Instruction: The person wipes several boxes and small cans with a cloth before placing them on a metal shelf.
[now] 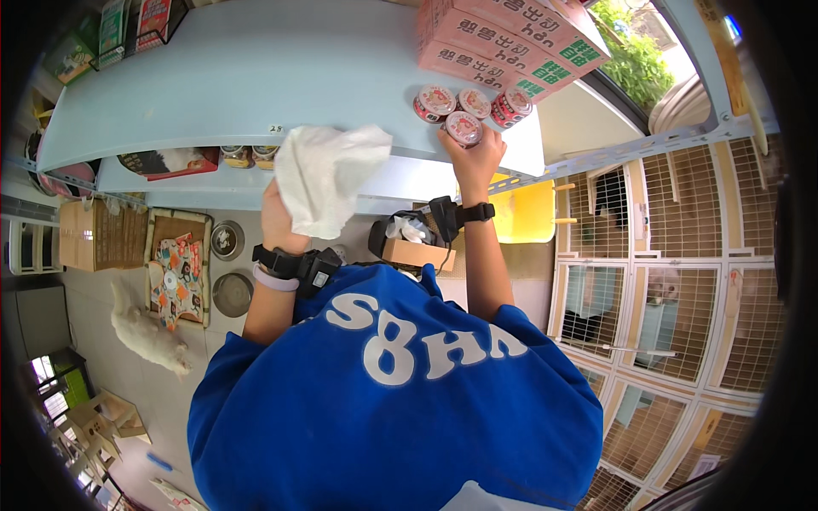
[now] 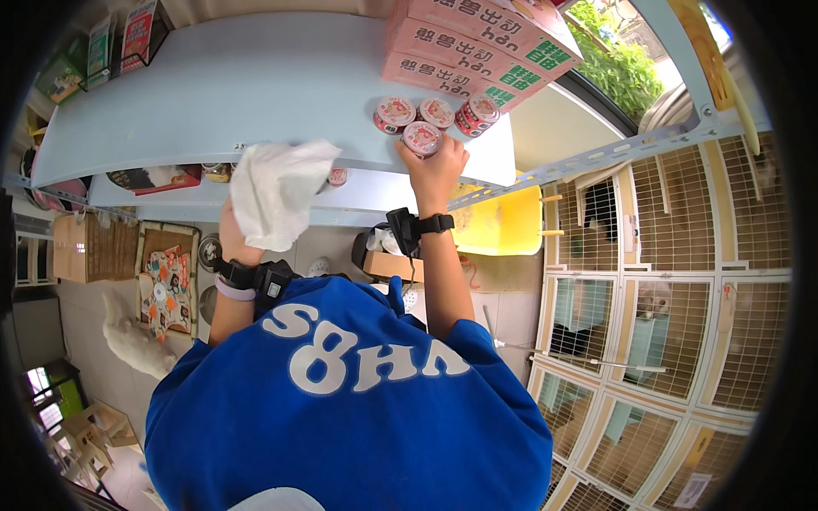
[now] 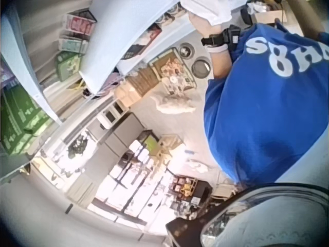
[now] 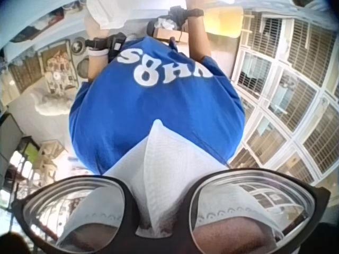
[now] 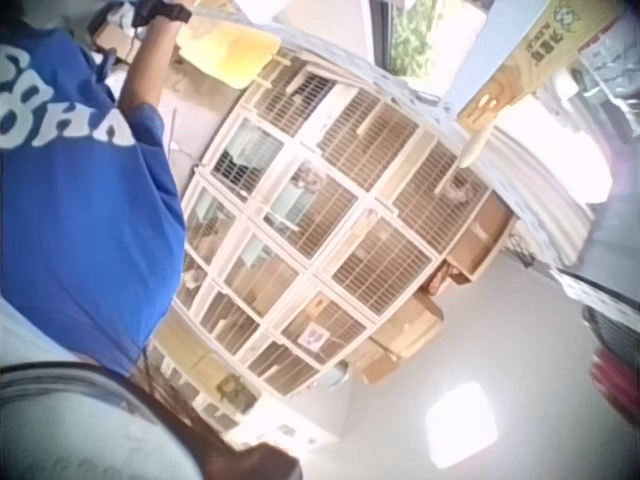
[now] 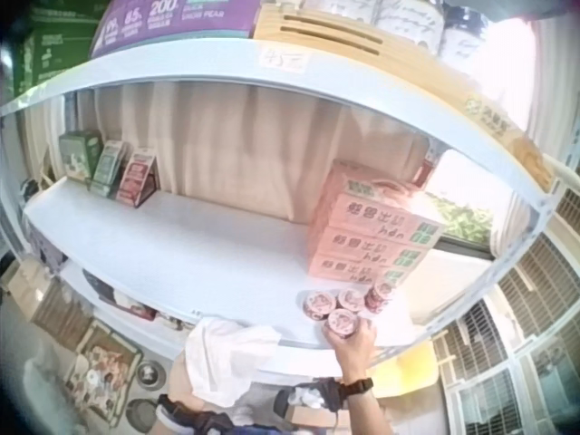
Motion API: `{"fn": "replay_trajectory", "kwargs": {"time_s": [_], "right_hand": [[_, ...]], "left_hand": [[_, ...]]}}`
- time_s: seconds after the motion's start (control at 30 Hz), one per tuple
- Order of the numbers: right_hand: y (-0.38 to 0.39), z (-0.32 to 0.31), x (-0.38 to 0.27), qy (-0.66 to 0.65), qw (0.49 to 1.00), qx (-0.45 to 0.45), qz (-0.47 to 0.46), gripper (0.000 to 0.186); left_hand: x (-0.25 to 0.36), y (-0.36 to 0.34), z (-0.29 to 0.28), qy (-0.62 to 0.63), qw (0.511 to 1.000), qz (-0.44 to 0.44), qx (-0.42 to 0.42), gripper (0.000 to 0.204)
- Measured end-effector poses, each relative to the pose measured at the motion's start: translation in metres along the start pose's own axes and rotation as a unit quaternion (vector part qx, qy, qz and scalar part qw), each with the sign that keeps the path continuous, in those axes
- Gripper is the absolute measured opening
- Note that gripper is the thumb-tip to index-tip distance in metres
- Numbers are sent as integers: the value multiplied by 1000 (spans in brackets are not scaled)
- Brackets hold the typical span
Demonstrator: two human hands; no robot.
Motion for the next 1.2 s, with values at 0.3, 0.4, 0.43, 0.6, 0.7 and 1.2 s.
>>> {"fn": "replay_trajectory", "kwargs": {"time_s": [0.3,0.4,0.43,0.6,0.7,1.2], "right_hand": [[11,3,-15,12,991,66,-116,68],[51,5,-29,-148,966,-27,-211,34],[64,10,-32,-164,957,-117,-209,24],[122,83,46,-163,915,-358,90,13],[139,142,121,-21,858,-493,140,45],[151,308,185,192,771,-607,6,63]], "left_hand": [[19,36,-42,90,980,154,-86,55],[21,49,-45,113,976,173,-65,56],[22,54,-46,123,974,179,-58,56],[21,95,-67,70,969,235,22,58],[14,131,-87,-12,959,259,111,58],[-37,241,-94,-33,875,320,362,57]]}}
Point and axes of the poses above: each hand's wrist, its own y-axis away from the middle knuckle, its own z-axis out of the palm, x = y × z, the point moved 1 cm from there along -y, towards the middle knuckle, and after that the axes turned 13 degrees about -y, right-handed, at the moved point
